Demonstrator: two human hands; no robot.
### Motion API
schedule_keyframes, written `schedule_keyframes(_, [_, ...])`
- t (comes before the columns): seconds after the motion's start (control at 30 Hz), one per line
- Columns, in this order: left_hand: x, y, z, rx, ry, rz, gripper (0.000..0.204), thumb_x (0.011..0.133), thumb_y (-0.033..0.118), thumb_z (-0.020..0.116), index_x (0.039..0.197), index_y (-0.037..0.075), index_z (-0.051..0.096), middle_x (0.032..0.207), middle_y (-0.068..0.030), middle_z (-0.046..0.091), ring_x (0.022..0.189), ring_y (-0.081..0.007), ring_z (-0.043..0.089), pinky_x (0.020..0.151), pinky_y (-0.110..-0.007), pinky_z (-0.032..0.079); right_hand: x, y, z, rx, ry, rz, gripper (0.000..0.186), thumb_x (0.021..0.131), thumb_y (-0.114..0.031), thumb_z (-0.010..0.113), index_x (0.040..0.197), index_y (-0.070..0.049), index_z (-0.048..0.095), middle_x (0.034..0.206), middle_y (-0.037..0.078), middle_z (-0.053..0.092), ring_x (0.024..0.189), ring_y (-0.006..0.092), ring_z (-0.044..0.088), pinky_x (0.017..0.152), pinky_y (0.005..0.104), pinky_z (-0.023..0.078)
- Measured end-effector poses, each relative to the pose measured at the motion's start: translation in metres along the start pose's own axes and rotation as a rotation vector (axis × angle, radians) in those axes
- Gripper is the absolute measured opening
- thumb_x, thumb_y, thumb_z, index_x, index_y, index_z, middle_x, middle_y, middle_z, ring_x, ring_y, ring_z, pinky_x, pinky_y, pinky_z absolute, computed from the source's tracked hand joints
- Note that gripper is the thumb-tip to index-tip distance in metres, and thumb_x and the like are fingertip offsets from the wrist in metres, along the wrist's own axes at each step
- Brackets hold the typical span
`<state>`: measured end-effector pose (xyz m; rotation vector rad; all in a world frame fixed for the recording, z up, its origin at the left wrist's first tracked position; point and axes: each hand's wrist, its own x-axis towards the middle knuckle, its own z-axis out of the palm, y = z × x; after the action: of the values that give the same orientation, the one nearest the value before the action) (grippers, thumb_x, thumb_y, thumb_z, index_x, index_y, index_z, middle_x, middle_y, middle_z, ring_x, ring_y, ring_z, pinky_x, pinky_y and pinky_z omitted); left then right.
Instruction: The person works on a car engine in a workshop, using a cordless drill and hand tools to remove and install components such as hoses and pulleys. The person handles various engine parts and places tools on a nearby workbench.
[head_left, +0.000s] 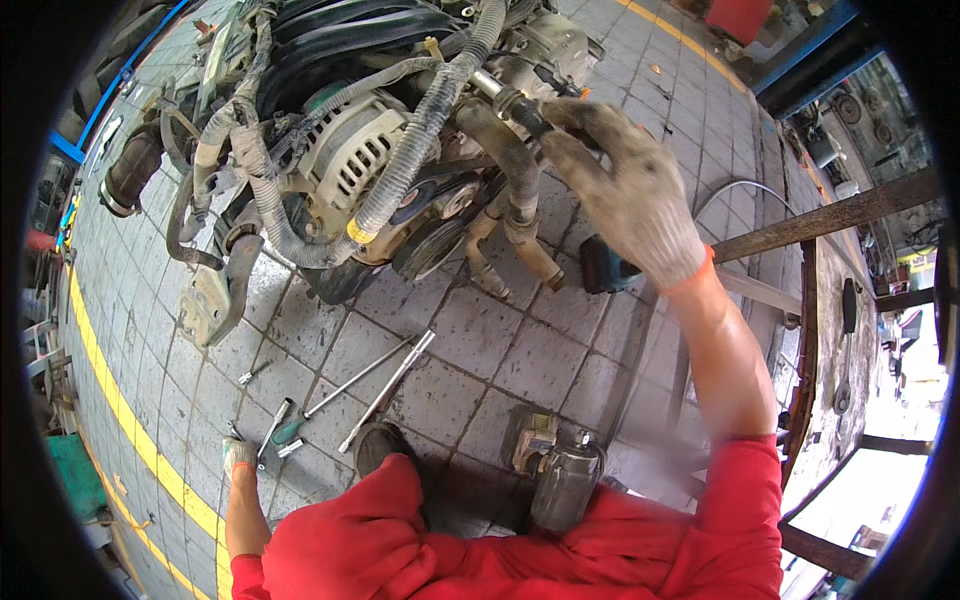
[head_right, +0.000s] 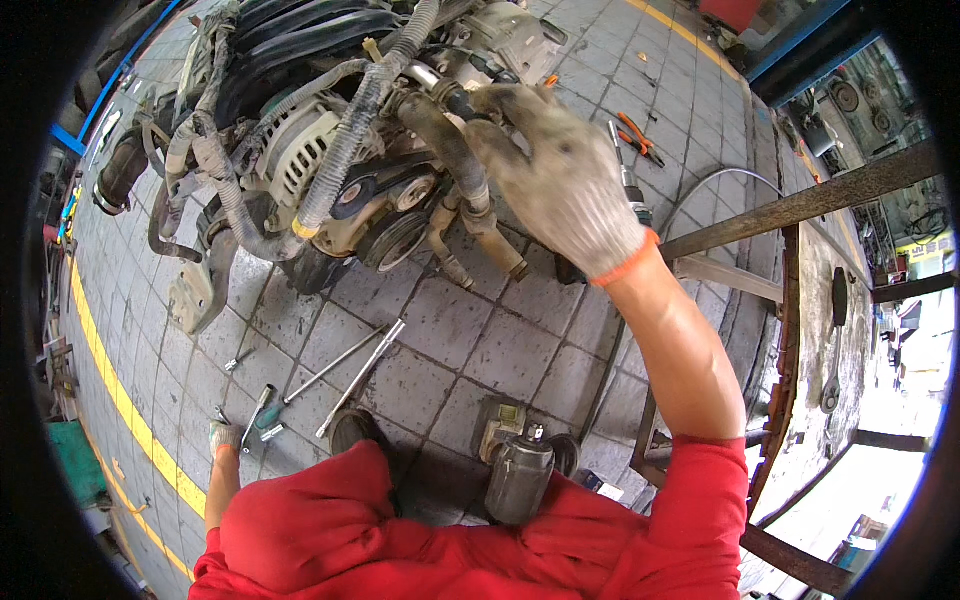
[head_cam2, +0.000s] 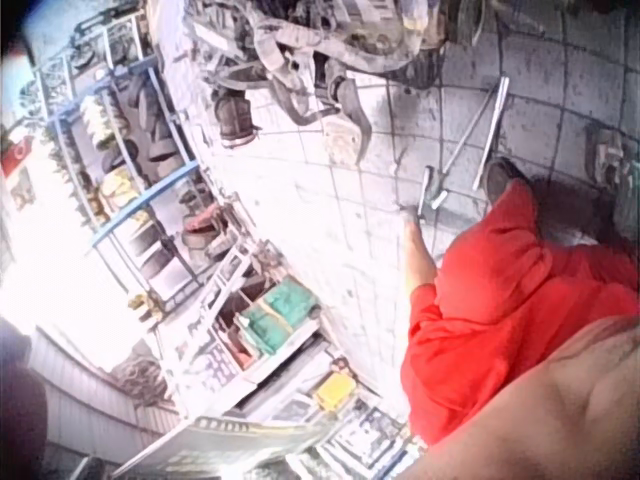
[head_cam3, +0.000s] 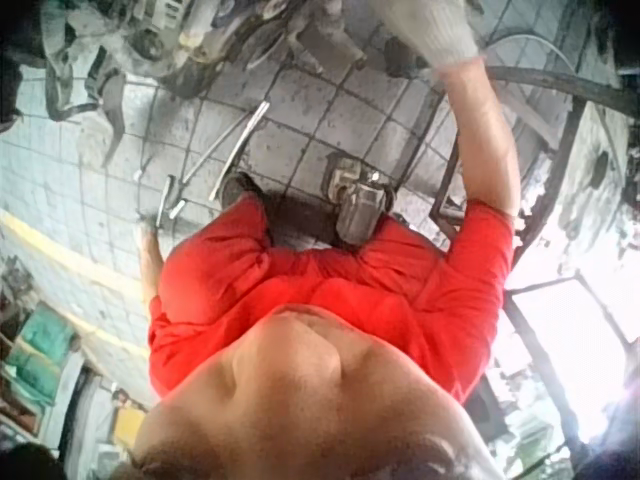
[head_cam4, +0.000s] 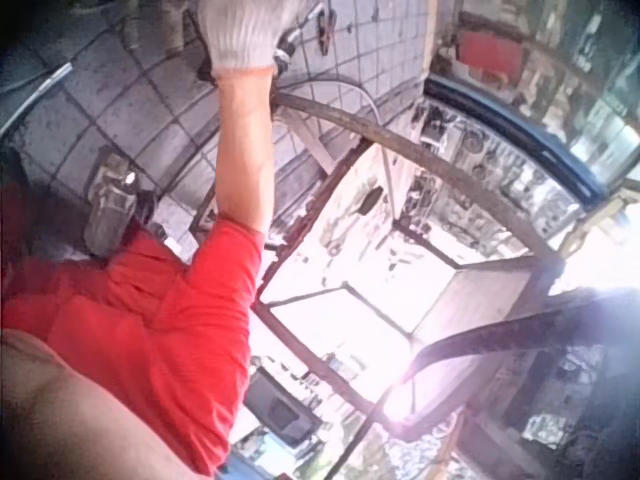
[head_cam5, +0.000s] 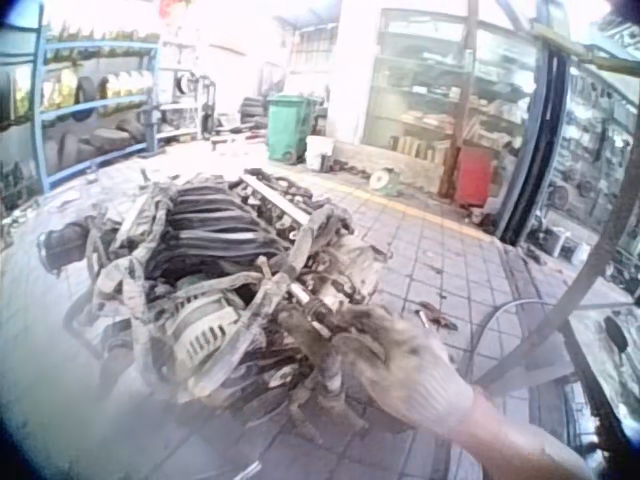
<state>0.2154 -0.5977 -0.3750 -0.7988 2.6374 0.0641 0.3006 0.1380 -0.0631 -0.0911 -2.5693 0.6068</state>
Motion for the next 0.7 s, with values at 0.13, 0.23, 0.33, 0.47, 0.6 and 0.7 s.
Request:
schedule_keyframes(0.13, [-0.017,0.029,0.001,-0.054,0.320,0.214,0.045,0.092,0.022,0.077,0.130,0.001,0.065,0.127,-0.0275,0.069,0.119,-0.0457,0.070,0.095,-0.054,0.057,0.022,0.030,0.031,-0.398,-0.009,-0.107,0.043,0.095,0.002,0.063,0.138,0.002,0.064,0.130,0.026,0.073,0.112,0.0431,0.073,0.095,0.0476,0.061])
schedule_keyframes(0.23, [-0.037,0.058,0.002,-0.234,0.394,0.539,0.039,0.100,0.020,0.071,0.134,0.002,0.066,0.125,-0.0243,0.071,0.113,-0.0417,0.071,0.095,-0.053,0.057,0.048,0.028,0.027,-0.319,-0.199,0.076,0.046,0.099,-0.002,0.058,0.145,0.000,0.058,0.134,0.028,0.071,0.120,0.0465,0.070,0.098,0.0517,0.059])
schedule_keyframes(0.33, [-0.112,0.131,-0.024,-0.503,0.097,1.004,0.029,0.103,0.016,0.072,0.129,0.003,0.071,0.113,-0.0181,0.076,0.097,-0.0319,0.075,0.089,-0.041,0.060,0.060,0.030,0.024,-0.054,-0.235,0.297,0.039,0.106,-0.012,0.057,0.142,-0.001,0.065,0.127,0.024,0.075,0.116,0.0402,0.073,0.100,0.0453,0.058])
schedule_keyframes(0.47, [-0.277,0.244,-0.142,-0.345,-0.207,1.620,0.024,0.093,0.007,0.079,0.115,0.002,0.073,0.106,-0.0179,0.074,0.095,-0.0348,0.075,0.085,-0.044,0.061,0.065,0.003,0.014,0.385,-0.181,0.679,0.038,0.108,-0.026,0.066,0.141,-0.008,0.072,0.128,0.016,0.076,0.114,0.0247,0.074,0.101,0.0353,0.056])
schedule_keyframes(0.6, [-0.338,0.328,-0.193,-0.184,-0.047,2.090,0.045,0.091,0.017,0.081,0.133,0.008,0.067,0.129,-0.0160,0.070,0.114,-0.0347,0.072,0.094,-0.046,0.060,0.066,0.043,0.025,0.163,-0.092,0.342,0.036,0.107,-0.028,0.067,0.135,-0.008,0.077,0.130,0.018,0.077,0.117,0.0287,0.074,0.104,0.0371,0.056])
schedule_keyframes(0.7, [-0.367,0.394,-0.199,-0.373,0.132,2.084,0.057,0.094,0.019,0.079,0.142,-0.001,0.056,0.127,-0.0257,0.067,0.114,-0.0425,0.070,0.097,-0.046,0.060,0.070,0.048,0.025,-0.447,-0.105,-0.176,0.031,0.104,-0.019,0.063,0.132,-0.018,0.078,0.128,0.016,0.077,0.109,0.0334,0.078,0.097,0.0490,0.062])
